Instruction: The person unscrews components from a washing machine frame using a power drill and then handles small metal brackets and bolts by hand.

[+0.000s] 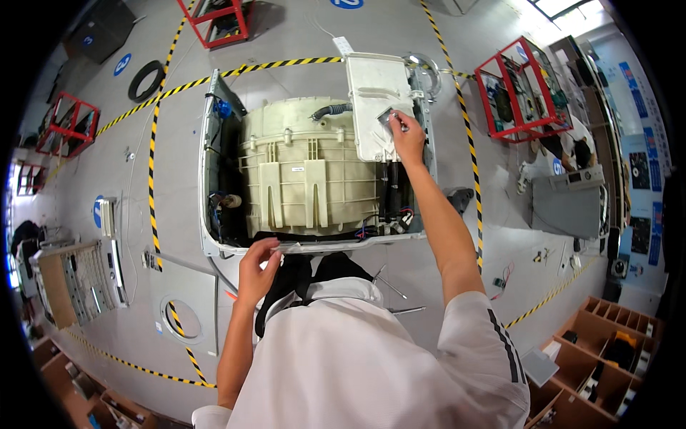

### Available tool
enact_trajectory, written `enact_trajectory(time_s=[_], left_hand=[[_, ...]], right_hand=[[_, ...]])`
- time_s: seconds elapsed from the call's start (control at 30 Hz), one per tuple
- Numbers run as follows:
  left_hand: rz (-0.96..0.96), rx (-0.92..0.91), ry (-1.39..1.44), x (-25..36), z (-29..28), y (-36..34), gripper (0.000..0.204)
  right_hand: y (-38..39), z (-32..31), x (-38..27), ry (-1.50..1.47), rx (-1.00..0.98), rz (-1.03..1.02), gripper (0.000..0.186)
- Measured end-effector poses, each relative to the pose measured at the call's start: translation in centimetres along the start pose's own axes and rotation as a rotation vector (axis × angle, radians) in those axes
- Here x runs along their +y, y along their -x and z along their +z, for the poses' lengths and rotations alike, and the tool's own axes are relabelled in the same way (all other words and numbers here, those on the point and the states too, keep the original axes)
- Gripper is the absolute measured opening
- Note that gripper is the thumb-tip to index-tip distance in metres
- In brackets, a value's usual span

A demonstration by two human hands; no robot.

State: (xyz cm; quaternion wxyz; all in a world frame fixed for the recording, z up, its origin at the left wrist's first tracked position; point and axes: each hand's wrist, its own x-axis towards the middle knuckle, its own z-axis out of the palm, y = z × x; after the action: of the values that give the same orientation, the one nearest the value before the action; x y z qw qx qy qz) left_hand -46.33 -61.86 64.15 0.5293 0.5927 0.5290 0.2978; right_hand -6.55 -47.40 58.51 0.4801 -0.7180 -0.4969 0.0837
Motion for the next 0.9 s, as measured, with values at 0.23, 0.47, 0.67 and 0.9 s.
enact_trajectory(time_s=[0.23,0.47,0.67,0.9], left_hand=[[-0.152,0.104,-0.062,-0.5,3.8,4.6,0.020],[-0.122,0.072,-0.144,0.6,7.4,5.9,0.019],[-0.120,0.020,-0.226,0.9,9.1,7.3,0.019],[-0.208,0.060,-0.343,-0.3,8.3,11.0,0.021]], right_hand=[[-2.8,1.4,3.6,0.086,-0.106,-0.037,0.031],[-1.9,-0.5,2.7,0.309,-0.161,-0.139,0.035],[-2.6,-2.5,3.0,0.411,-0.234,-0.171,0.045],[-0.6,-4.3,0.5,0.062,-0.055,-0.154,0.037]])
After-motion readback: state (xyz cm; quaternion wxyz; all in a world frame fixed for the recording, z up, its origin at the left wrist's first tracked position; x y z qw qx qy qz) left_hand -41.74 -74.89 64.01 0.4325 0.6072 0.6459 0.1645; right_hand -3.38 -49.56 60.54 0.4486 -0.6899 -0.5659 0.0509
